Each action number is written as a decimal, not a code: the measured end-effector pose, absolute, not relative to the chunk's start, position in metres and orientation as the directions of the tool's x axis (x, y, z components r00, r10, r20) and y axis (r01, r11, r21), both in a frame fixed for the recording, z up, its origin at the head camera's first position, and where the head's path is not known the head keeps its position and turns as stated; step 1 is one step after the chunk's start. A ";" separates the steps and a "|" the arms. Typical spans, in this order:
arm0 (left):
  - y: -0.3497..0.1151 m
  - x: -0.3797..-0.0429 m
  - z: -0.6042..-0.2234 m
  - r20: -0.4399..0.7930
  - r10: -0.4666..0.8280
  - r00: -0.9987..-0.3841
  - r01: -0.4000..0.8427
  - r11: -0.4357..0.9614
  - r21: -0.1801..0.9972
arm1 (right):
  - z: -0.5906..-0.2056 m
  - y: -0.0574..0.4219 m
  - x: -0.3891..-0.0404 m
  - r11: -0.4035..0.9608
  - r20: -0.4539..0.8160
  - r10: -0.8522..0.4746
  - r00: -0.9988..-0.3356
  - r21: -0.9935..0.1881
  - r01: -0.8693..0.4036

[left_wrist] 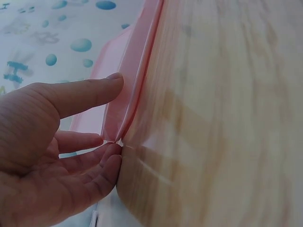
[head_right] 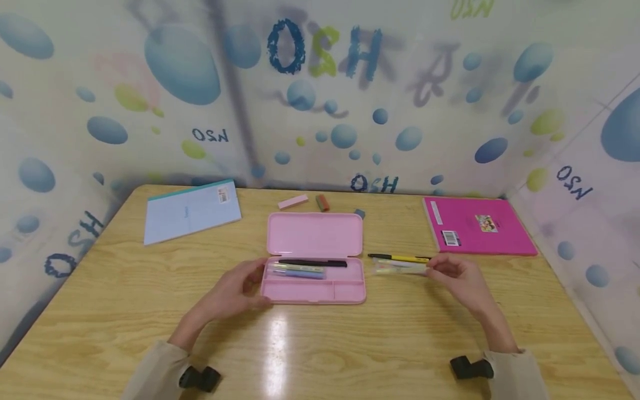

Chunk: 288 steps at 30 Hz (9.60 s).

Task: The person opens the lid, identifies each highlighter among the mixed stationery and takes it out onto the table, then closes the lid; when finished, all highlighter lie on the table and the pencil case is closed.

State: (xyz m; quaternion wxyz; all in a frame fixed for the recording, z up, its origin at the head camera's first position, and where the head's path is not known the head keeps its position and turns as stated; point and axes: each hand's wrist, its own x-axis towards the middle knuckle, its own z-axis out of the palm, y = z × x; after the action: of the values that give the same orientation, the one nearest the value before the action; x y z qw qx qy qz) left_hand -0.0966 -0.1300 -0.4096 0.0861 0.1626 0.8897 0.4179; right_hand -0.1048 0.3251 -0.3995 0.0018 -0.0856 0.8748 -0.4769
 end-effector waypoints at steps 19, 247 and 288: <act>-0.130 -0.096 -0.410 -0.018 0.356 -0.934 0.218 0.613 0.759 | -0.403 0.338 -0.109 0.778 -0.012 -0.115 -0.993 -0.623 -0.082; -0.136 -0.095 -0.407 -0.023 0.426 -0.904 0.252 0.577 0.777 | -0.381 0.172 -0.147 0.214 0.029 -0.319 -0.947 -0.972 -0.101; -0.137 -0.099 -0.408 0.001 0.452 -0.892 0.280 0.552 0.785 | -0.377 0.281 -0.127 0.243 0.181 -0.084 -0.980 -0.950 -0.197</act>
State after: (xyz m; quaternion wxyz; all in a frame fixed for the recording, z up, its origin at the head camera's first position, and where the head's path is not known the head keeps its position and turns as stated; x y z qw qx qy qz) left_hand -0.0989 -0.1373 -0.4080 0.1012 0.2091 0.8751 0.4246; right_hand -0.1267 0.2813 -0.3774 -0.0462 -0.0892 0.7871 -0.6086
